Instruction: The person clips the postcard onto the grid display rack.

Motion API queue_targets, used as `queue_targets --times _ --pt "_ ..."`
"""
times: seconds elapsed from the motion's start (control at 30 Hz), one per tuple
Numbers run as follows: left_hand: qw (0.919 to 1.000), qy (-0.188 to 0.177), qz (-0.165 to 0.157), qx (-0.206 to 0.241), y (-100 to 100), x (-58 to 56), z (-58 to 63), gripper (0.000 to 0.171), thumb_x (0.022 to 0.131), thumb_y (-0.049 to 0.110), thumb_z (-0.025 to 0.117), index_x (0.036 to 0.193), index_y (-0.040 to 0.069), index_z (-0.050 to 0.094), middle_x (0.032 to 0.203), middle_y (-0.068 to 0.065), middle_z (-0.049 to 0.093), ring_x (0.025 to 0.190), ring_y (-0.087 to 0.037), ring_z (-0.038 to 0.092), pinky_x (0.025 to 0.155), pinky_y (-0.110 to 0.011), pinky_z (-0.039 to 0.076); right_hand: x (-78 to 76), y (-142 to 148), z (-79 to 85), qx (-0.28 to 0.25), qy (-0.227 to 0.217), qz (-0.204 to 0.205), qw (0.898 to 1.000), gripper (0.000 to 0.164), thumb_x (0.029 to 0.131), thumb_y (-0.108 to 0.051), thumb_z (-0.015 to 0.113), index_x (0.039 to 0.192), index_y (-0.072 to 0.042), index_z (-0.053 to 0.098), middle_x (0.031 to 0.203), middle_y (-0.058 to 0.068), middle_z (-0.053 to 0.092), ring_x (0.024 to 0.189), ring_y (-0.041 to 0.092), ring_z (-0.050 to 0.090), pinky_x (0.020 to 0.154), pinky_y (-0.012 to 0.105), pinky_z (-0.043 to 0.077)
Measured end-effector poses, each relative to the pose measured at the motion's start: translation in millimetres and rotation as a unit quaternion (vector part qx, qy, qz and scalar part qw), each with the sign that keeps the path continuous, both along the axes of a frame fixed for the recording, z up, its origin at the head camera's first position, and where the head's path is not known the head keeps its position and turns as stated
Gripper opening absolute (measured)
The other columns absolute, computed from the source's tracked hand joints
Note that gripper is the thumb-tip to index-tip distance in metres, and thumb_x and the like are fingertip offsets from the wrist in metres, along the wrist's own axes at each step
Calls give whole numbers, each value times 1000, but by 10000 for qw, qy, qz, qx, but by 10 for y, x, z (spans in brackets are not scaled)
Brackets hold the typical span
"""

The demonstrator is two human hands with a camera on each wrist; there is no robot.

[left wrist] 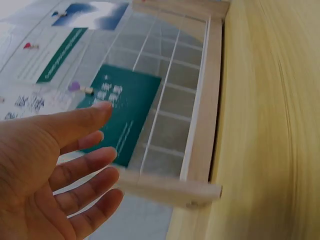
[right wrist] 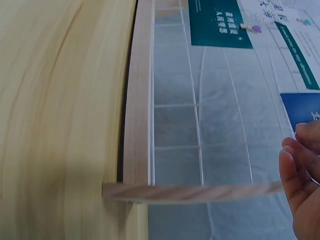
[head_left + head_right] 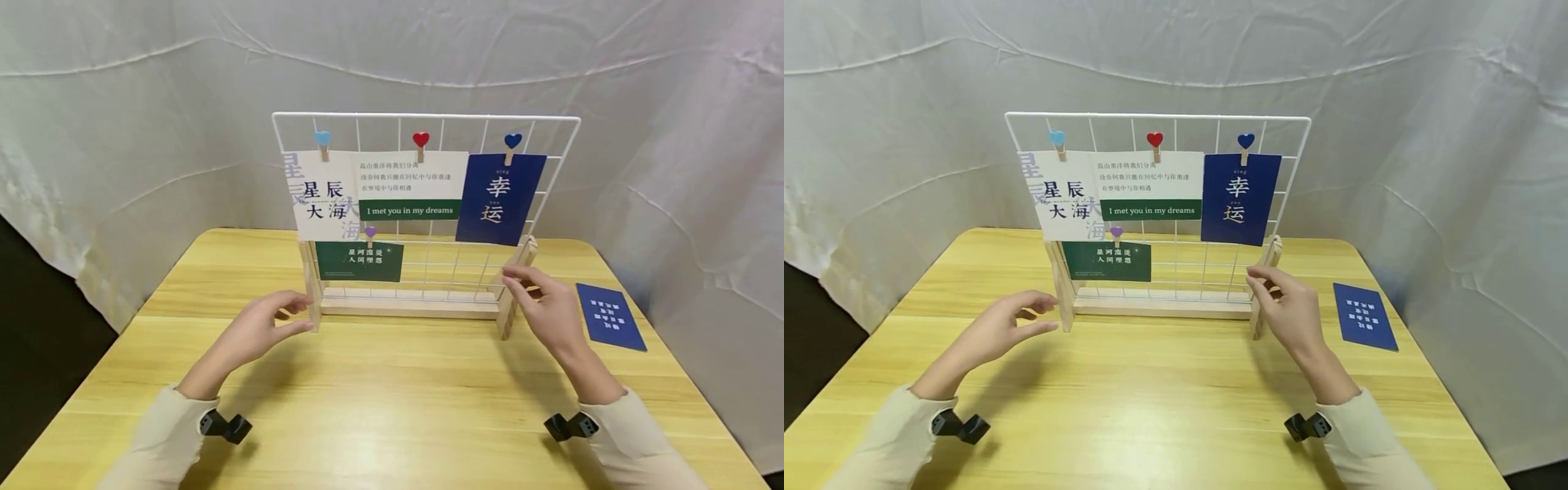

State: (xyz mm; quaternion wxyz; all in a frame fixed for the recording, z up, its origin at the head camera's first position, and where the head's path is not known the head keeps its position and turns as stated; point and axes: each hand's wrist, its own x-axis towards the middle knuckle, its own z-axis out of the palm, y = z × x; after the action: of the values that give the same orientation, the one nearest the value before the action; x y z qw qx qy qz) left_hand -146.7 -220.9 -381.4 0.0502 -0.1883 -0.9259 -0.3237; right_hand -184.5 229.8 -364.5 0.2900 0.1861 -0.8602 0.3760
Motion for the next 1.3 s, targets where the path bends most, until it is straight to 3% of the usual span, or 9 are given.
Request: queue_targets --times 0.23,0.53,0.7,0.9,1.07,1.3 --pt "9997 -255 36 -11 -277 13 -139 47 90 34 72 127 6 62 121 -10 65 109 -30 59 89 -50 50 -1 176 -44 91 118 -346 9993 16 91 -8 70 106 -5 75 97 9 73 82 -6 57 71 3 43" --pt "9989 -421 222 15 -601 6 -311 50 89 24 75 131 3 59 133 -16 58 120 -40 53 98 -59 42 -6 451 -134 -15 -294 -788 9965 21 95 -17 67 111 -6 73 104 11 72 85 -13 52 72 3 42" --pt "9974 -576 442 28 -762 15 -340 53 90 26 73 133 2 56 135 -18 56 123 -44 49 101 -59 38 -29 627 -177 -116 -553 -1091 9924 27 96 -26 66 115 -9 73 103 11 71 83 -11 53 67 5 41" --pt "9960 -767 466 7 -931 45 -378 58 89 25 74 135 -3 53 135 -22 54 126 -45 44 103 -60 34 -76 809 -260 -239 -946 -1296 9868 34 95 -34 65 118 -9 71 104 10 69 82 -9 54 66 5 41" --pt "9954 -830 486 36 -1037 49 -427 62 85 24 78 134 -5 53 134 -24 54 124 -46 45 101 -61 35 -117 963 -325 -247 -1049 -1369 9847 35 95 -33 66 120 -9 70 99 0 67 81 -10 52 68 5 41" --pt "9908 -1013 878 -183 -1131 72 -482 64 87 31 76 135 -5 53 134 -29 51 118 -51 49 94 -61 43 -203 1195 -417 -100 -1217 -1548 9804 37 94 -33 67 122 -8 69 102 3 68 81 -15 50 67 4 40"
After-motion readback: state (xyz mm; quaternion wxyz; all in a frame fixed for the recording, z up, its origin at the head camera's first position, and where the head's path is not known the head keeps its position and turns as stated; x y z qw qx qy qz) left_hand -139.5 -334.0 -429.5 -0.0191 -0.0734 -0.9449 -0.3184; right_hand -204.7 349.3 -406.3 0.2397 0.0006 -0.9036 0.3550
